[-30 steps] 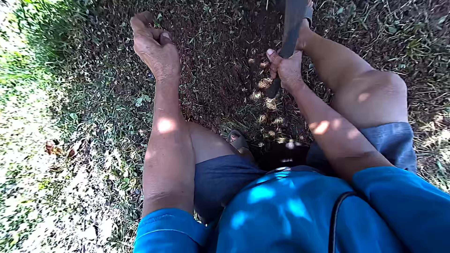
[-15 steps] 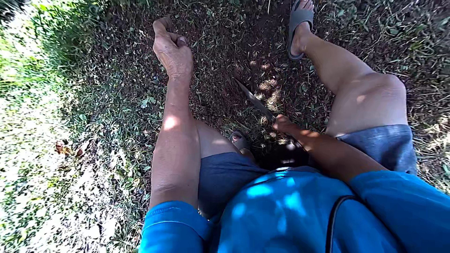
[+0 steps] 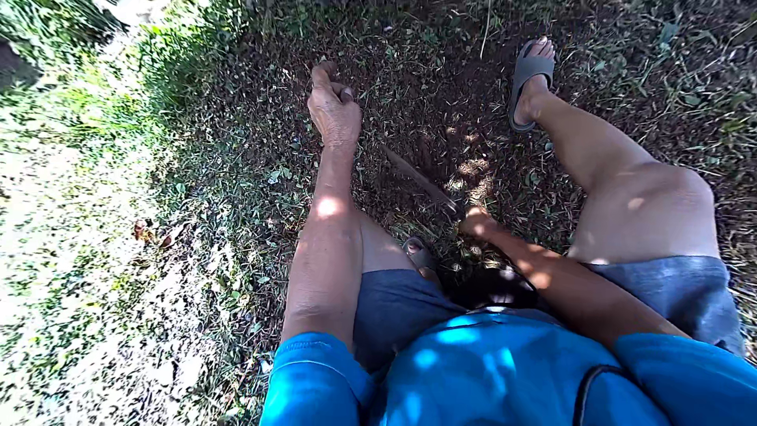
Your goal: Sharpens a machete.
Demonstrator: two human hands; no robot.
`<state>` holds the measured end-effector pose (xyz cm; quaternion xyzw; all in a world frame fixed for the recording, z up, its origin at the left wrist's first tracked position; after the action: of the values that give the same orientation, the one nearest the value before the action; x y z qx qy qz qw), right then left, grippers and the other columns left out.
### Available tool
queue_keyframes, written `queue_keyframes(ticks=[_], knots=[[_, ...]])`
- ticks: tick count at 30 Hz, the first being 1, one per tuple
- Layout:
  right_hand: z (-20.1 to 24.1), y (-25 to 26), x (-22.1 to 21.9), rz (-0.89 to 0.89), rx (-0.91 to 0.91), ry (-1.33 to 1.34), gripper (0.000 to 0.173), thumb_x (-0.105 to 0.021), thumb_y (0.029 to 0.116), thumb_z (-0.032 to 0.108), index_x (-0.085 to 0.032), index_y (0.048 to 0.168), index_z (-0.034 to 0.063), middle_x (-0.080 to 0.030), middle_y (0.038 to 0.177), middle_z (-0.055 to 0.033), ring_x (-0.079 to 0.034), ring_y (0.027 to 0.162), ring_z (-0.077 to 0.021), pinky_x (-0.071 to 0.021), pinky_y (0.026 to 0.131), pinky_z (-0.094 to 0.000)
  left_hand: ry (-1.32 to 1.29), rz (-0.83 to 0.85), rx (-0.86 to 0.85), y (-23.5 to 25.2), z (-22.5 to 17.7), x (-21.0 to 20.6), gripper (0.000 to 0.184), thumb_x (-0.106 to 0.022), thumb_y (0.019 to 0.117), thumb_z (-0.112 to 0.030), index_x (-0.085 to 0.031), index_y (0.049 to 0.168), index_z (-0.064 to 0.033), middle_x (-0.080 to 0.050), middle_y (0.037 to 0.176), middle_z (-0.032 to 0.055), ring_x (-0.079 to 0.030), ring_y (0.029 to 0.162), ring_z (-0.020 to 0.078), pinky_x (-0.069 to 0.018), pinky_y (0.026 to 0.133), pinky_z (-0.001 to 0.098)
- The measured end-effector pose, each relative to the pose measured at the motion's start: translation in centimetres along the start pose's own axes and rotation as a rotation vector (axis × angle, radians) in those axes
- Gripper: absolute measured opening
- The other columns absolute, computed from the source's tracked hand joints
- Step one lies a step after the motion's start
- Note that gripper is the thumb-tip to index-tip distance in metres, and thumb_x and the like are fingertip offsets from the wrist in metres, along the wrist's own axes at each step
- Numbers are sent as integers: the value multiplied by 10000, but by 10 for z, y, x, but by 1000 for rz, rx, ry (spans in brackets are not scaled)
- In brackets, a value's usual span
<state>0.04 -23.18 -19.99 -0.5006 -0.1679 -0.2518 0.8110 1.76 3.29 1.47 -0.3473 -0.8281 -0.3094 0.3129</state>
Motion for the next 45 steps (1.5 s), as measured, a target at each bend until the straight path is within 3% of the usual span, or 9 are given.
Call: queue_keyframes(ticks=[2, 5, 8, 10, 13, 18, 23, 30, 45], knots=[[2, -2, 8, -35, -92, 75, 461, -634, 1020, 281, -598, 1305, -78, -602, 1334, -302, -607, 1234, -415, -471, 1040, -576, -23, 9, 8, -2, -3, 1, 453, -522, 986, -13, -482, 1434, 36, -719, 1063, 169, -701, 963, 262, -536, 905, 437], [-15, 3, 2, -87, -164, 205, 433, -670, 1005, 273, -582, 1265, -62, -629, 1157, -249, -653, 952, -325, -526, 854, -500, -50, 41, 20, -4, -10, 1, 446, -525, 987, 11, -491, 1431, 35, -721, 1066, 187, -702, 980, 302, -536, 911, 467], [-41, 9, -9, -71, -214, 290, 391, -637, 1015, 184, -537, 1324, -33, -616, 1141, -237, -649, 882, -292, -546, 782, -456, -73, 62, 11, -4, -11, -2, 444, -541, 986, 9, -499, 1427, 39, -730, 1068, 199, -708, 1002, 330, -535, 937, 493], [-44, 11, -13, -68, -256, 322, 393, -625, 1016, 164, -506, 1353, 2, -597, 1094, -198, -625, 804, -245, -538, 713, -404, -76, 80, 8, -3, -10, -3, 435, -565, 1010, -50, -498, 1430, 39, -725, 1031, 212, -710, 960, 351, -538, 919, 513], [-43, 10, -15, -68, -266, 351, 437, -634, 1007, 141, -476, 1393, 9, -597, 1096, -194, -621, 813, -242, -535, 722, -402, -63, 151, 9, -6, -14, -5, 475, -597, 1037, -160, -475, 1455, 30, -715, 983, 222, -704, 916, 373, -535, 901, 542], [-55, 18, -17, -72, -245, 413, 379, -657, 990, 123, -508, 1321, 11, -579, 955, -147, -583, 694, -199, -516, 628, -360, -24, 239, -16, -6, -18, -10, 560, -628, 997, -91, -421, 1505, 21, -714, 1131, 217, -694, 1061, 376, -514, 993, 541], [-58, 18, -18, -73, -235, 436, 346, -647, 992, 98, -515, 1298, 5, -574, 921, -132, -570, 667, -181, -505, 607, -340, 36, 288, 1, -7, -23, -10, 502, -552, 977, 17, -475, 1473, 21, -702, 1154, 232, -672, 1106, 396, -494, 1010, 545], [-61, 24, -21, -76, -222, 430, 328, -662, 989, 103, -526, 1265, -10, -569, 887, -123, -569, 652, -179, -509, 606, -340, 40, 283, 40, -7, -23, -6, 381, -504, 1060, -97, -542, 1422, 18, -698, 1083, 260, -674, 1058, 411, -493, 987, 555], [-61, 24, -23, -51, -240, 469, 315, -641, 996, 68, -519, 1272, -21, -550, 837, -106, -540, 600, -163, -495, 566, -319, 16, 219, 37, -9, -21, -1, 318, -459, 1093, -150, -633, 1283, 37, -696, 1149, 254, -664, 1127, 400, -480, 1019, 554]])
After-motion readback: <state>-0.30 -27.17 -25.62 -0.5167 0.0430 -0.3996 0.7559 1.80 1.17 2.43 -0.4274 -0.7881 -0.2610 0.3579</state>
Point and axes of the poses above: each hand's wrist, its own y-axis towards the middle knuckle, its own x-axis out of the back of the hand, z = x × y, the point moved 1 cm from there along y, towards the middle knuckle
